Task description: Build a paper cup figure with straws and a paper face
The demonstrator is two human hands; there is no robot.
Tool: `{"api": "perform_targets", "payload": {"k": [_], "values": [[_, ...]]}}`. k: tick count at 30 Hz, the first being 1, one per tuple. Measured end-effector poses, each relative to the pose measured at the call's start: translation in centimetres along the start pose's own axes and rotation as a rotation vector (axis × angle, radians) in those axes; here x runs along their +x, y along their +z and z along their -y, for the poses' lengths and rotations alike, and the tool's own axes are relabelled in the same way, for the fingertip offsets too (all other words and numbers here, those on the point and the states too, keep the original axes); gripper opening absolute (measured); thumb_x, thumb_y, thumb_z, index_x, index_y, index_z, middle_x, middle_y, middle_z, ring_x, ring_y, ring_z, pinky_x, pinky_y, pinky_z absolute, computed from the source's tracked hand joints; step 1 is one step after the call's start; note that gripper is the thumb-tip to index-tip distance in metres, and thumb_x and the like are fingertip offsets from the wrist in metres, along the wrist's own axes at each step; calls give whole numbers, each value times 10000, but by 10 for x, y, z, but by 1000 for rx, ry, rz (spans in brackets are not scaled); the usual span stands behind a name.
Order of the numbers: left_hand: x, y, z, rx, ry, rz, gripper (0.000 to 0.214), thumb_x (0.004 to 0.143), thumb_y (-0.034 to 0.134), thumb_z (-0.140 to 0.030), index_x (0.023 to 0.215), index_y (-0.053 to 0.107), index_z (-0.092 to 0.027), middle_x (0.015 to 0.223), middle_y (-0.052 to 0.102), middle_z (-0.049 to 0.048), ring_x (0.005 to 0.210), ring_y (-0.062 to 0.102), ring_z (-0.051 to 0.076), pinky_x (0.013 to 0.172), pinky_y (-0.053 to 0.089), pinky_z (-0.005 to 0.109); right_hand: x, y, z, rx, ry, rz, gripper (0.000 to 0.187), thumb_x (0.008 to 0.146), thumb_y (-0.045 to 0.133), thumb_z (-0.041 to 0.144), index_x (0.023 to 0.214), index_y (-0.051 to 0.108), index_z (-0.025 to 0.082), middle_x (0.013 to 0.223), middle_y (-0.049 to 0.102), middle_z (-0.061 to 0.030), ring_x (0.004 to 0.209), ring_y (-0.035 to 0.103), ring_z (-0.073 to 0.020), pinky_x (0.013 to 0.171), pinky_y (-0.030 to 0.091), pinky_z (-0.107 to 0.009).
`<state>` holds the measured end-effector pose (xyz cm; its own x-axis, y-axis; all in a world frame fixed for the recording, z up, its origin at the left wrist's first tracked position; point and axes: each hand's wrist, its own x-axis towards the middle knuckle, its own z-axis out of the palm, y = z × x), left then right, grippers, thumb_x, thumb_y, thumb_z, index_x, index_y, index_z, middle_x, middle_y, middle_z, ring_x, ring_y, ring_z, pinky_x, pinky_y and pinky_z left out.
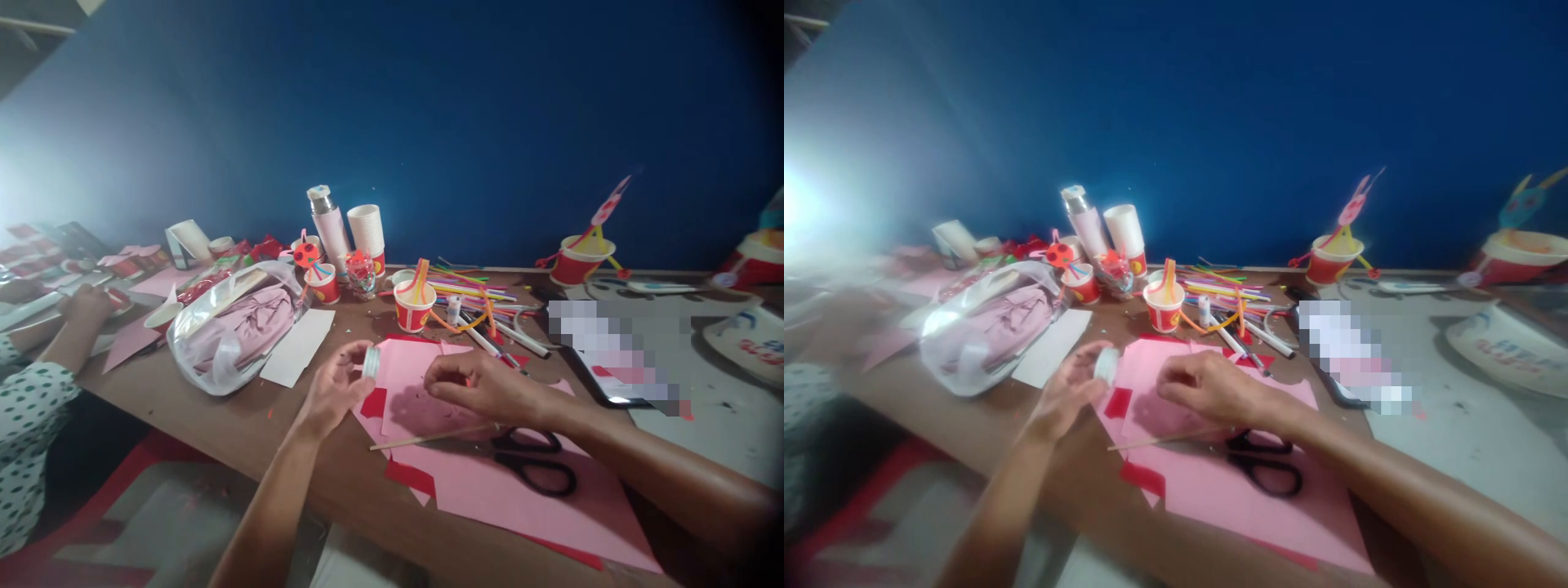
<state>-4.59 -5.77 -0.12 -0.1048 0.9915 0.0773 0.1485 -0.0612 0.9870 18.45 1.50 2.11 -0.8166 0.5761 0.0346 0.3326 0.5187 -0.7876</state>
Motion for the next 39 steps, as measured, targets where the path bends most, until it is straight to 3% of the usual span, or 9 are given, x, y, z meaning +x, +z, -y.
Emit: {"api": "perform_targets", "payload": {"k": [2, 6, 12, 18, 23, 28, 31, 34, 39], "values": [[-4, 14, -5, -93, -18, 68, 475, 661, 664, -209, 1104, 497, -181, 1065, 587, 86, 858, 577, 166, 722, 464, 259, 4, 4, -1, 228, 85, -59, 198, 816, 481, 315, 778, 598, 159, 729, 593, -10, 659, 521, -111, 603, 386, -223], [-4, 30, -9, -163, 59, 130, 475, 657, 655, -129, 1091, 476, -203, 1098, 558, 83, 935, 557, 181, 772, 454, 267, 6, 17, -4, 547, 187, -55, 235, 797, 512, 358, 812, 584, 135, 723, 570, -16, 621, 503, -99, 568, 401, -224], [9, 43, -16, -132, 156, 191, 435, 674, 619, -85, 1071, 507, -223, 1182, 510, 73, 1031, 525, 198, 853, 424, 289, 5, 24, -7, 530, 125, -231, 178, 738, 614, 305, 819, 578, 150, 738, 563, 4, 649, 495, -96, 581, 392, -219], [30, 54, -25, -192, 165, 181, 350, 676, 632, -132, 1010, 551, -197, 1133, 545, 82, 1025, 532, 223, 837, 437, 321, 8, 16, -14, 616, 120, -359, 337, 741, 624, 367, 985, 513, 163, 948, 575, -47, 684, 526, -96, 551, 422, -211], [37, 61, -13, -241, 222, 211, 284, 689, 625, -144, 965, 597, -204, 1143, 524, 81, 1100, 491, 249, 902, 406, 360, 16, 14, -19, 793, 191, -317, 334, 734, 613, 348, 977, 506, 146, 843, 582, -32, 618, 546, -90, 490, 427, -198], [31, 67, -4, -228, 206, 175, 132, 740, 592, -193, 862, 641, -204, 1174, 516, 82, 1106, 487, 252, 907, 404, 361, 22, 21, -27, 711, 176, -380, 216, 723, 580, 208, 929, 539, 158, 821, 592, -9, 561, 534, -69, 484, 415, -188], [28, 66, -2, -258, 165, 119, 252, 755, 605, -236, 1006, 593, -219, 1179, 510, 85, 1066, 507, 229, 871, 424, 335, 19, 16, -24, 543, 83, -462, 186, 735, 525, 153, 917, 559, 171, 806, 599, -5, 587, 534, -80, 495, 401, -189], [27, 63, -1, -291, 89, 160, 379, 743, 631, -301, 1096, 524, -214, 1074, 556, 83, 920, 552, 195, 763, 452, 298, 14, 8, -18, 286, 3, -559, 188, 722, 529, 129, 895, 579, 183, 860, 606, -8, 681, 542, -101, 571, 413, -207], [26, 60, 3, -205, 85, 208, 234, 715, 662, -332, 864, 612, -159, 977, 575, 77, 892, 540, 188, 748, 437, 276, 8, 3, -13, -19, -43, -575, 125, 757, 536, 181, 880, 562, 175, 825, 592, -15, 715, 523, -122, 628, 390, -237]]}}
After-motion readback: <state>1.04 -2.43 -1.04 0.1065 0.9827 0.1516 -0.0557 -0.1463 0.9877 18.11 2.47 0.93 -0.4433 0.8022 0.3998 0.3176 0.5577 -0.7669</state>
